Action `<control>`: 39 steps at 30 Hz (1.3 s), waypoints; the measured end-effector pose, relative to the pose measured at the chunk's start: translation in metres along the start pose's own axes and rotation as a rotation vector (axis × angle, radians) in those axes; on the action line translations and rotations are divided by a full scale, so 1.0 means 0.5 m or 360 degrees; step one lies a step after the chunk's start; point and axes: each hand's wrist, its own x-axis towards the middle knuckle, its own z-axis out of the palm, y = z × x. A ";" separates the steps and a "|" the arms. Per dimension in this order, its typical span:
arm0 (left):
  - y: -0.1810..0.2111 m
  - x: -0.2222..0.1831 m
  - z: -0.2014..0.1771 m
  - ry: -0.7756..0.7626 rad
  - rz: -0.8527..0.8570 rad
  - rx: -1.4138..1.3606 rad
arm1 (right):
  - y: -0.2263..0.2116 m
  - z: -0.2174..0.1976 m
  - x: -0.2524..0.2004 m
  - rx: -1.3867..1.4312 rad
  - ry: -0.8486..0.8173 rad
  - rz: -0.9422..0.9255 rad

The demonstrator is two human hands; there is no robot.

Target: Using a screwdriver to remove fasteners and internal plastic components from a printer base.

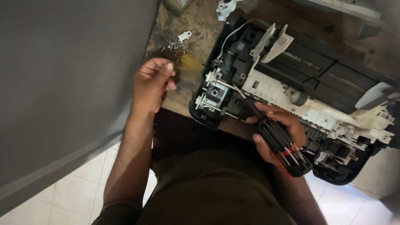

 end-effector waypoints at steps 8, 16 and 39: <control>0.026 0.015 -0.016 0.0048 -0.0028 0.0027 | -0.004 0.001 0.008 0.0057 -0.0065 0.0082; 0.091 0.041 0.013 -0.0011 -0.0161 0.0359 | -0.026 0.009 0.008 -0.0199 -0.0056 0.0120; 0.086 0.046 0.033 -0.0029 0.0585 0.1334 | -0.025 0.002 0.005 -0.0255 -0.0111 0.0223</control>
